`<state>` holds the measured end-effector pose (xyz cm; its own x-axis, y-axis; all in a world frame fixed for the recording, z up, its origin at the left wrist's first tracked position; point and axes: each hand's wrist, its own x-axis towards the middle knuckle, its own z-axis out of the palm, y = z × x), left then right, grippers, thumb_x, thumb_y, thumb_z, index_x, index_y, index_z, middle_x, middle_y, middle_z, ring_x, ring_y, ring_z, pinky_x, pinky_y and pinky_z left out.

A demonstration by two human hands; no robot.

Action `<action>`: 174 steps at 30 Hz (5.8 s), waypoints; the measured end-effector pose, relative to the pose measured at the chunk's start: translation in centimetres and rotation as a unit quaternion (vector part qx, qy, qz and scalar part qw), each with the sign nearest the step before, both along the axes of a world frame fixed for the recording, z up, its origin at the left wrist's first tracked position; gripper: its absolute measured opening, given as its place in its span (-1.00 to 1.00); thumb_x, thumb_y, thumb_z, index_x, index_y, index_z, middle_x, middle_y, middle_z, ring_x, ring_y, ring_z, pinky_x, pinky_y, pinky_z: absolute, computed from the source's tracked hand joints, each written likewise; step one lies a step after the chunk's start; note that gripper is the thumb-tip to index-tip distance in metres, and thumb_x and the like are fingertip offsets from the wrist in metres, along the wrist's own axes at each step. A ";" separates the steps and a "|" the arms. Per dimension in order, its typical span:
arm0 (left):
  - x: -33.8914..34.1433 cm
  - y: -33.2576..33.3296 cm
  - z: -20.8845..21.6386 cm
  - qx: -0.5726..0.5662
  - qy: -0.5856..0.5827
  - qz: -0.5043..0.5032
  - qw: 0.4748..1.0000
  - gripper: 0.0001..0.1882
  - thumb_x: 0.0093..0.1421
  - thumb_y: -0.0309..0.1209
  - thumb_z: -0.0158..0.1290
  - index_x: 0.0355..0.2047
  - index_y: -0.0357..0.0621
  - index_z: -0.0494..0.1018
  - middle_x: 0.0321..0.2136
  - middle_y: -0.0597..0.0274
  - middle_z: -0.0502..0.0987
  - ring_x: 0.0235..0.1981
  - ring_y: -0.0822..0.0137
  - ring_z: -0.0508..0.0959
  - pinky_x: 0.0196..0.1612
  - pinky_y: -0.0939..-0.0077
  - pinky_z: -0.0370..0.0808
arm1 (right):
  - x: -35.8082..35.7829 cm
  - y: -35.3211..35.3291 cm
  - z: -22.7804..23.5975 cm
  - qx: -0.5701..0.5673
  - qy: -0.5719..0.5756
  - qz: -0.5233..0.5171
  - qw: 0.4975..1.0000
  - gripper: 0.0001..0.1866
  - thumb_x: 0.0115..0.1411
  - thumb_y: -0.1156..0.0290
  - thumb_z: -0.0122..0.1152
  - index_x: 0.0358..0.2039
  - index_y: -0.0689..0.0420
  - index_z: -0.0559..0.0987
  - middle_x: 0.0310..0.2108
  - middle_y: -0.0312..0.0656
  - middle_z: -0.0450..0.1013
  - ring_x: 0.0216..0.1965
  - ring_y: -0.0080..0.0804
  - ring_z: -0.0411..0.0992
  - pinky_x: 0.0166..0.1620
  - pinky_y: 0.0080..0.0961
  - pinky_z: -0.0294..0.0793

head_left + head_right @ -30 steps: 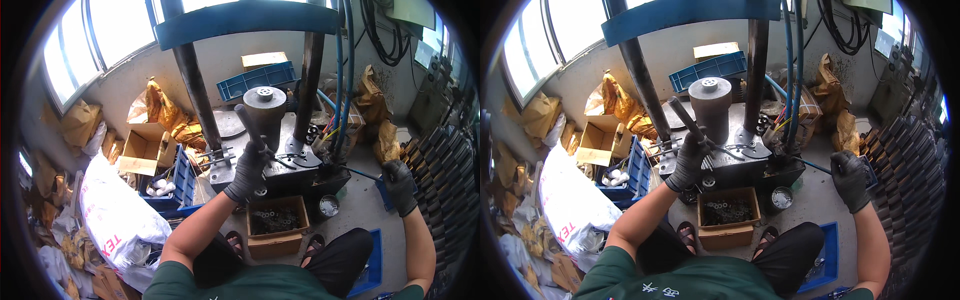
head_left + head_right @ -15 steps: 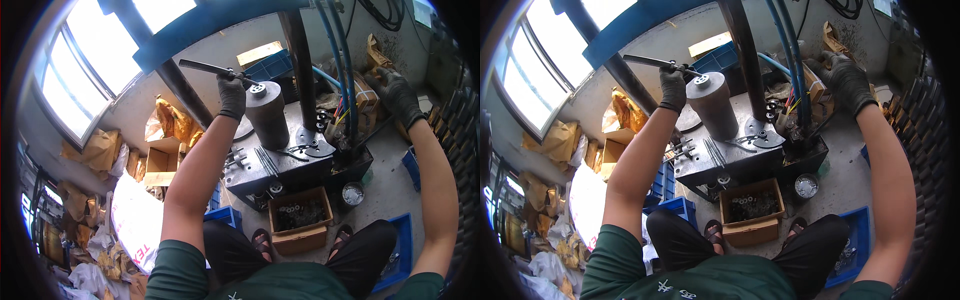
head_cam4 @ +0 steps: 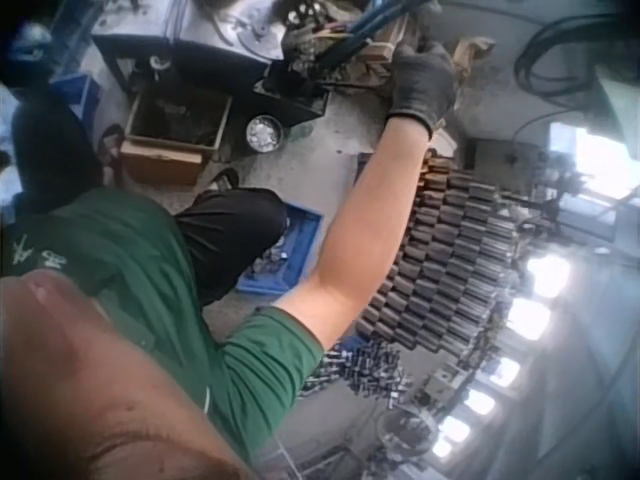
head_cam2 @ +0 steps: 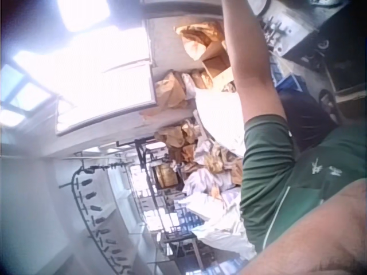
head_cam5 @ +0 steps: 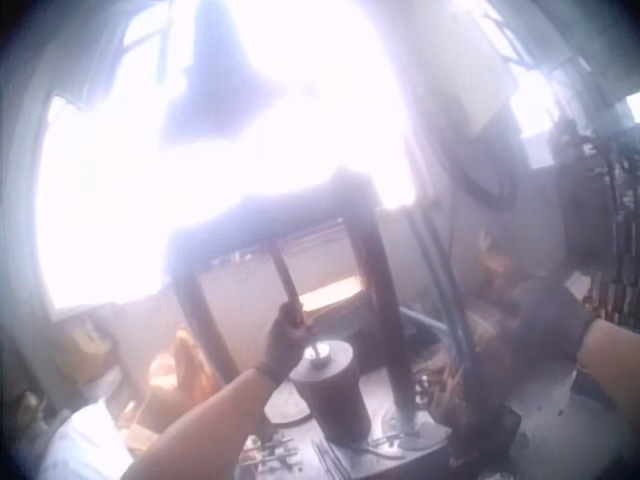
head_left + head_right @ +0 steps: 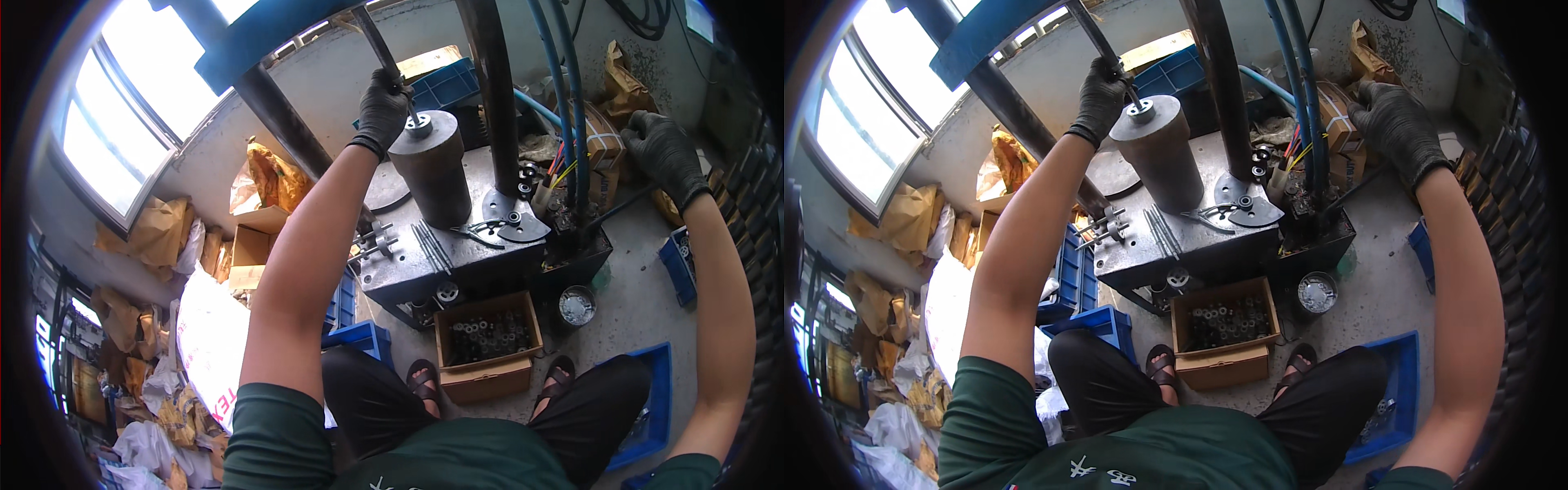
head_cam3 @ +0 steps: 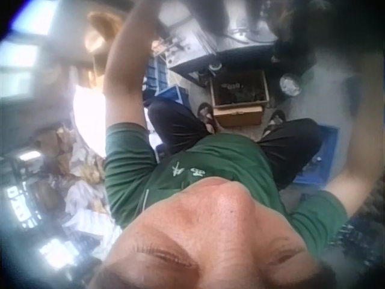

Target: Operating a mechanical press to assemble metal rods into base plates.

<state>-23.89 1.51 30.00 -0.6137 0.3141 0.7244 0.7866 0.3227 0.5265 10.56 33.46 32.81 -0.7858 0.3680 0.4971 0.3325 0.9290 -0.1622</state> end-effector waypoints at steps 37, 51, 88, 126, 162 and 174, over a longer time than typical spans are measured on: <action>2.8 1.3 -3.2 0.039 -0.066 0.060 0.995 -0.84 0.37 -0.41 0.09 -0.17 -0.25 0.57 -0.43 0.18 0.64 -0.38 0.39 0.61 -0.20 0.44 0.55 | 19.7 -7.8 -13.9 -0.053 -0.119 0.047 0.990 -0.87 -0.02 0.42 0.27 -0.57 0.19 0.52 -0.51 0.06 0.46 -0.41 0.12 0.49 -0.28 -0.05 0.49; 4.0 1.4 -3.0 0.051 -0.075 0.043 0.995 -0.82 0.37 -0.39 0.11 -0.15 -0.23 0.60 -0.42 0.18 0.66 -0.37 0.40 0.62 -0.20 0.44 0.56 | 19.8 -8.1 -13.9 -0.043 -0.107 0.032 0.993 -0.80 -0.02 0.40 0.33 -0.59 0.20 0.49 -0.54 0.07 0.40 -0.43 0.12 0.45 -0.31 -0.05 0.44; 2.9 1.4 -3.6 0.060 -0.074 0.057 0.994 -0.76 0.29 -0.31 0.18 -0.19 -0.23 0.67 -0.44 0.13 0.71 -0.41 0.35 0.68 -0.22 0.44 0.63 | 19.5 -6.3 -12.8 -0.111 -0.185 0.121 0.969 -0.81 0.02 0.48 0.19 -0.33 0.20 0.64 -0.37 0.06 0.56 -0.29 0.08 0.56 -0.15 -0.14 0.57; 2.2 0.1 -3.4 0.132 -0.194 -0.065 0.970 -0.56 0.35 -0.11 0.05 -0.06 -0.29 0.55 -0.42 0.10 0.64 -0.40 0.36 0.63 -0.17 0.44 0.59 | 18.1 -5.5 -10.1 -0.143 -0.217 0.137 0.956 -0.62 0.08 0.58 0.11 -0.06 0.21 0.65 -0.19 0.10 0.60 -0.11 0.03 0.59 -0.01 -0.20 0.57; 3.1 0.4 -3.1 0.122 -0.149 -0.022 0.981 -0.57 0.25 -0.11 0.08 -0.15 -0.24 0.64 -0.38 0.14 0.69 -0.34 0.38 0.67 -0.15 0.45 0.59 | 17.8 -4.7 -10.9 -0.142 -0.115 0.148 0.972 -0.75 0.18 0.65 0.12 -0.13 0.28 0.64 -0.24 0.08 0.61 -0.17 0.04 0.60 -0.06 -0.23 0.57; 3.3 0.3 -3.4 0.081 -0.129 -0.045 0.987 -0.56 0.29 -0.14 0.12 -0.03 -0.26 0.58 -0.28 0.12 0.70 -0.27 0.36 0.67 -0.11 0.45 0.60 | 0.6 3.8 -2.3 0.141 0.162 0.146 0.966 -0.83 0.34 0.40 0.18 -0.12 0.11 0.64 -0.26 0.03 0.58 -0.19 -0.01 0.59 -0.11 -0.28 0.55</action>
<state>-20.63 1.83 26.62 -0.7592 0.2693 0.5925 0.6411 0.1525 0.7521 11.16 37.27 30.55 -0.6217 -0.0306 0.7827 0.0243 0.9980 0.0583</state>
